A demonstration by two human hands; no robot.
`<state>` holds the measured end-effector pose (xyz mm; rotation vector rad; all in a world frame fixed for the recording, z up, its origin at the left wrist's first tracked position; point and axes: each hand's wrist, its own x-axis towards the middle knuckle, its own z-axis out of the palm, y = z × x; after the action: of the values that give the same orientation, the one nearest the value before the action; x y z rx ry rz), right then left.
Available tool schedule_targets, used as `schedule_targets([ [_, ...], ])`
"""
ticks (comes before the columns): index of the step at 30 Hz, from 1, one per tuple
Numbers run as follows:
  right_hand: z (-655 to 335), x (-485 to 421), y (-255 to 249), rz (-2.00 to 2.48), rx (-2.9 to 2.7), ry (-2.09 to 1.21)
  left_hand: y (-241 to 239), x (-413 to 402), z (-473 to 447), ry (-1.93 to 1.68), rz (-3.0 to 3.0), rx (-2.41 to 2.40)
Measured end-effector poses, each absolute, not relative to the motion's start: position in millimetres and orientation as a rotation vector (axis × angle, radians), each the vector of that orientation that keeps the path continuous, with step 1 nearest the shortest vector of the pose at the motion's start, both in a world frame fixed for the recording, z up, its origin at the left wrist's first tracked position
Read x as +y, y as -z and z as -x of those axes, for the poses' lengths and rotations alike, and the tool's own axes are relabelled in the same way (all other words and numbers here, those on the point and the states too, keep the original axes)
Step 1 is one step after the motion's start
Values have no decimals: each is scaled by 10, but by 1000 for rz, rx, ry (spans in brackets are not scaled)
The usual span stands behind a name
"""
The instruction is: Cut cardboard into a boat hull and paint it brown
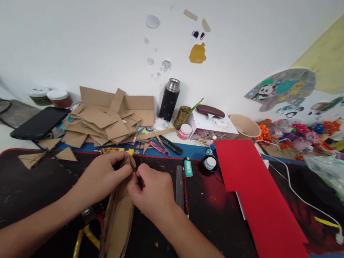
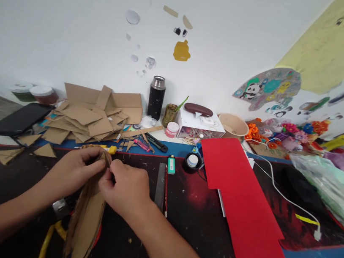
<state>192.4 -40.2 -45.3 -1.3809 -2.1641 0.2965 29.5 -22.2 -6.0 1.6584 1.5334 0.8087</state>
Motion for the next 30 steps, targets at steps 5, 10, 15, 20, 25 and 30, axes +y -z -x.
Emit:
schedule_targets([
  [5,-1924,-403,439,1395,-2192,-300,58,-220,-325,-826,-1606,1500],
  [10,-1944,-370,440,1422,-2167,-276,52,-219,-330,-832,-1669,1480],
  [15,-1937,-391,436,1405,-2194,-270,64,-215,-305,-805,-1739,1530],
  [20,-1915,-422,407,1389,-2210,-295,39,-221,-312,-806,-1697,1551],
  [25,-1899,-420,388,1402,-2221,-336,37,-213,-326,-825,-1667,1555],
  [30,-1913,-399,376,1440,-2226,-372,52,-197,-335,-823,-1648,1513],
])
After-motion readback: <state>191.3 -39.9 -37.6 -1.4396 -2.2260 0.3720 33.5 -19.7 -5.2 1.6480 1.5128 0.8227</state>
